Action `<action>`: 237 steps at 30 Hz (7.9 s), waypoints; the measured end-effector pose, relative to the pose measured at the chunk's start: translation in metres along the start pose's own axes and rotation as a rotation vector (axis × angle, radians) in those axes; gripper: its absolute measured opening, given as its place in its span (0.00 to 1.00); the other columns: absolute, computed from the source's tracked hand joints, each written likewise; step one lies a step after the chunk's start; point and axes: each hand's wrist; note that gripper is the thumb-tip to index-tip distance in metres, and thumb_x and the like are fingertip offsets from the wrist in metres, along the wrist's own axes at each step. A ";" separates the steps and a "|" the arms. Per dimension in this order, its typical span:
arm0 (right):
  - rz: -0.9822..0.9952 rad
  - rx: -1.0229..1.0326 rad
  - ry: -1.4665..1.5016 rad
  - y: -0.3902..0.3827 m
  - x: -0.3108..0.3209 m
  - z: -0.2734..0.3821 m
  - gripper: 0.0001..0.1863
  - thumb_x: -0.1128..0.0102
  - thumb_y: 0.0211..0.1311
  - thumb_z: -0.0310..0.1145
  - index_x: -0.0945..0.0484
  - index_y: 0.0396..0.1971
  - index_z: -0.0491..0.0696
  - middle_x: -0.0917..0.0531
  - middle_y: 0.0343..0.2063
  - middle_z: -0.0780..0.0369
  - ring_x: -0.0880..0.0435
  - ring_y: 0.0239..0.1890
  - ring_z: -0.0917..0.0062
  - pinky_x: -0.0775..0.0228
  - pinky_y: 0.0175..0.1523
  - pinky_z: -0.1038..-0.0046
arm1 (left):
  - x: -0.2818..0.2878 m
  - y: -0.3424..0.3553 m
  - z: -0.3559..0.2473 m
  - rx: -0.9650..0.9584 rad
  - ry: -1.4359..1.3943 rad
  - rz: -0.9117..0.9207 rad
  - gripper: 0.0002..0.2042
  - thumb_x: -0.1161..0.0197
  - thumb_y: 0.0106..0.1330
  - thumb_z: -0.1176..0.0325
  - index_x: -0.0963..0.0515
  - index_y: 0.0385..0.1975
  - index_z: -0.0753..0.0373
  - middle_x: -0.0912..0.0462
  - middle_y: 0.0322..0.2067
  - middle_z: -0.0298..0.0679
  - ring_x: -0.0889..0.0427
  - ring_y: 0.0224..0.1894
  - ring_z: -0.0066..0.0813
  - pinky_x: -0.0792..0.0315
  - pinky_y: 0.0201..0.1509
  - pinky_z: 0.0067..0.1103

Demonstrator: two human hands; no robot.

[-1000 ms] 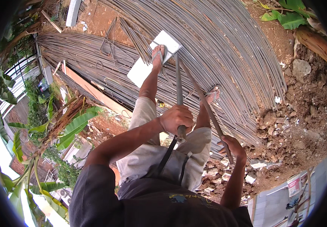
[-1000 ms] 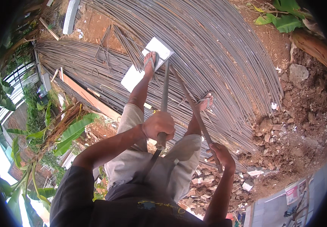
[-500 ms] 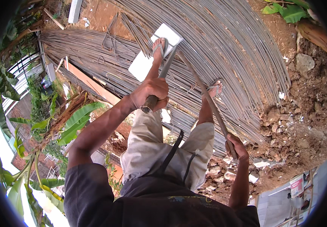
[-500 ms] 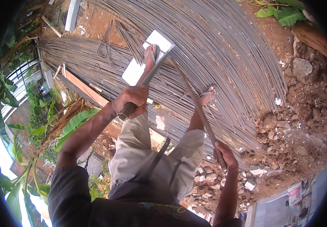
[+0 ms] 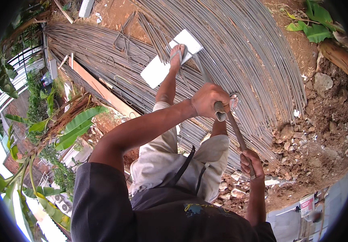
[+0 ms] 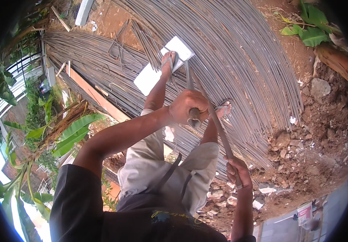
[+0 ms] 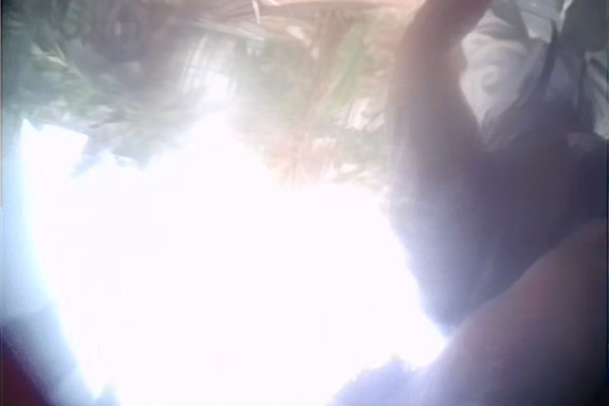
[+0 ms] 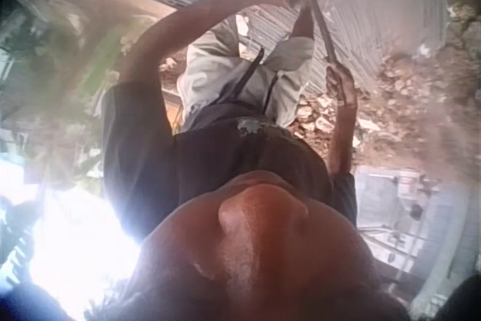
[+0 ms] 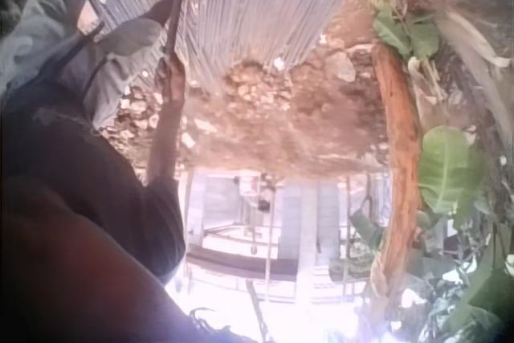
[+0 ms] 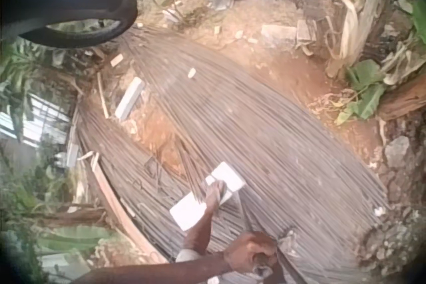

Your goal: The person uses a long curved blade to cut a bundle of metal rods on the ground. They repeatedly position the rods, strike them with the blade, and separate the cut pieces.

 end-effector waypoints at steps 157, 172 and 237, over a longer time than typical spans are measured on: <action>0.253 1.271 -0.726 0.113 -0.279 0.046 0.13 0.51 0.55 0.27 0.34 0.12 0.43 0.33 0.14 0.64 0.37 0.24 0.79 0.41 0.36 0.69 | 0.181 -0.208 -0.151 -0.045 -0.304 -1.312 0.24 0.32 0.71 0.71 0.40 0.15 0.52 0.37 0.14 0.27 0.38 0.19 0.21 0.34 0.29 0.28; 0.403 0.950 -1.134 0.106 -0.319 0.091 0.14 0.46 0.50 0.25 0.36 0.09 0.44 0.35 0.12 0.65 0.39 0.20 0.79 0.44 0.33 0.69 | 0.214 -0.278 -0.158 -0.160 -0.472 -1.141 0.24 0.32 0.69 0.72 0.40 0.16 0.52 0.41 0.13 0.25 0.45 0.18 0.19 0.41 0.32 0.27; -0.288 1.733 -0.135 0.196 -0.187 0.030 0.28 0.61 0.71 0.59 0.39 0.17 0.54 0.39 0.16 0.63 0.37 0.27 0.71 0.36 0.52 0.61 | 0.048 -0.115 0.297 0.894 -0.480 -0.963 0.16 0.28 0.70 0.57 0.20 0.41 0.66 0.13 0.37 0.42 0.15 0.41 0.32 0.21 0.48 0.28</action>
Point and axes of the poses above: each hand's wrist, its own y-axis towards the middle knuckle, its own x-axis out of the back of the hand, z = x × y
